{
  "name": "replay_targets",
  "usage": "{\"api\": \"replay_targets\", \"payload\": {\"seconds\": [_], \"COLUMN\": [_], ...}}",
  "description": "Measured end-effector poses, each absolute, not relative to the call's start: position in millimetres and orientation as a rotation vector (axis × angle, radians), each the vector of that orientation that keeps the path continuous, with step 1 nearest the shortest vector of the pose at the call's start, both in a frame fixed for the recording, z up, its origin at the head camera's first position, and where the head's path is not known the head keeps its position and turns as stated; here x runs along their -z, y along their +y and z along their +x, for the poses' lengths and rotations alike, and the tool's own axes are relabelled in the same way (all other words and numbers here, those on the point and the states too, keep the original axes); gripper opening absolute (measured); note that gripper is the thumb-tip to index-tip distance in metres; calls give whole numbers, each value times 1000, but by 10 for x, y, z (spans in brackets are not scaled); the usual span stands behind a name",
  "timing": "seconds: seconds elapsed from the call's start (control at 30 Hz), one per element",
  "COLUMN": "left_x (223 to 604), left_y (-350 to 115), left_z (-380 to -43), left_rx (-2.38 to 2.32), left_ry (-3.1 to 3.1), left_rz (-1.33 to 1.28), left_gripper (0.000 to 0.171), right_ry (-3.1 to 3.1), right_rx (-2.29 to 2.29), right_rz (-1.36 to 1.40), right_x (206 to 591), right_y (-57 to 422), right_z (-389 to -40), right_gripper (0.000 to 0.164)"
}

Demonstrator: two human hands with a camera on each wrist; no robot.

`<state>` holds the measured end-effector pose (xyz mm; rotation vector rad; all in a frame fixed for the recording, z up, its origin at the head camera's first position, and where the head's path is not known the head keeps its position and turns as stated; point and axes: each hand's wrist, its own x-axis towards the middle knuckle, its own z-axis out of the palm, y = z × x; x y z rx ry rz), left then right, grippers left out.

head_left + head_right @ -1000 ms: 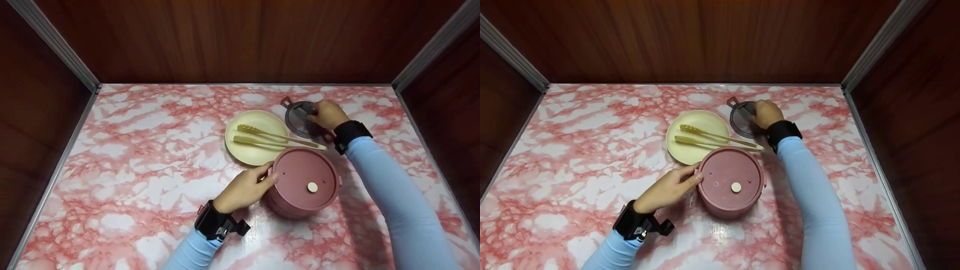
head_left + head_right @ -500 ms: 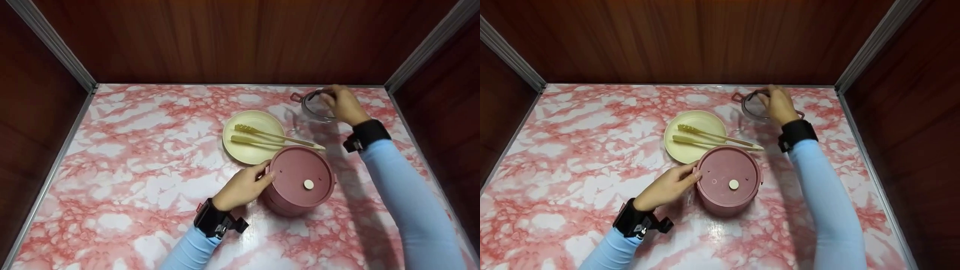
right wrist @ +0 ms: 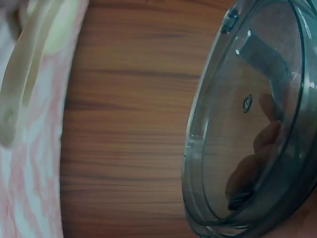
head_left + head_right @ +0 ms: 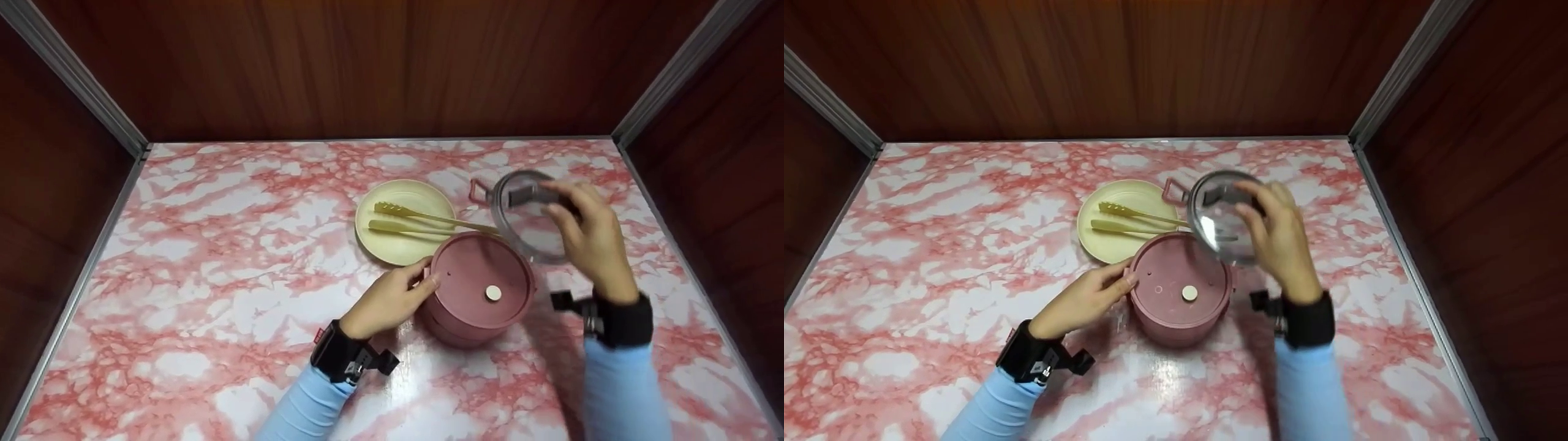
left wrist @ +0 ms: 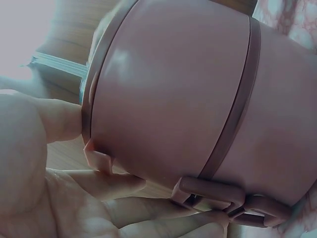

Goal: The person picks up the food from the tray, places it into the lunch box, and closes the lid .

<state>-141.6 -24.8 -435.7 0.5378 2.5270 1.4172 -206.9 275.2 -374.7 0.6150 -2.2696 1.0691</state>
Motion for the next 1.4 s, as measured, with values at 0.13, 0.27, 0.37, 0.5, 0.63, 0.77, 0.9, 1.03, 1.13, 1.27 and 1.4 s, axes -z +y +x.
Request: {"api": "replay_targets", "payload": {"seconds": [0.13,0.27,0.37,0.5,0.63,0.77,0.9,1.03,1.13,1.27,1.4], "left_x": [4360,4354,4348,4353,4372,4375,4387,4395,4403,4419,4384], "left_y": [-252,-258,-267,-301,-339,-357,-362,-371,-378,-405,-481], "left_z": [-1413,-1420,-1421,-1436,-1462,-1487,-1508,-1509,-1514,-1540,-1556], "left_rx": [-1411,-1413,-1415,-1479,-1544,-1581,-1631,-1694,-1714,-1684,-1628], "left_ry": [2519,2501,2484,2396,2305,2278,2242,2171,2142,2197,2303], "left_rz": [553,541,518,480,464,498,492,463,466,473,422], "left_gripper": [59,58,56,42,35,36,34,30,30,35,41], "right_ry": [-2235,-2258,-2293,-2370,-2413,-2421,-2447,-2463,-2463,-2471,-2486], "right_rx": [-1062,-1056,-1033,-969,-906,-850,-846,-853,-845,-870,-885], "right_rz": [672,793,879,947,954,960,982,1009,1013,994,976], "right_x": [3807,3774,3765,3779,3786,3792,3810,3829,3841,3850,3860], "right_y": [2672,2540,2439,2340,2302,2286,2264,2225,2208,2208,2211], "right_z": [-1757,-1584,-1533,-1525,-1516,-1488,-1464,-1460,-1458,-1449,-1443], "right_gripper": [33,38,43,44,43,42,39,37,38,40,40]}}
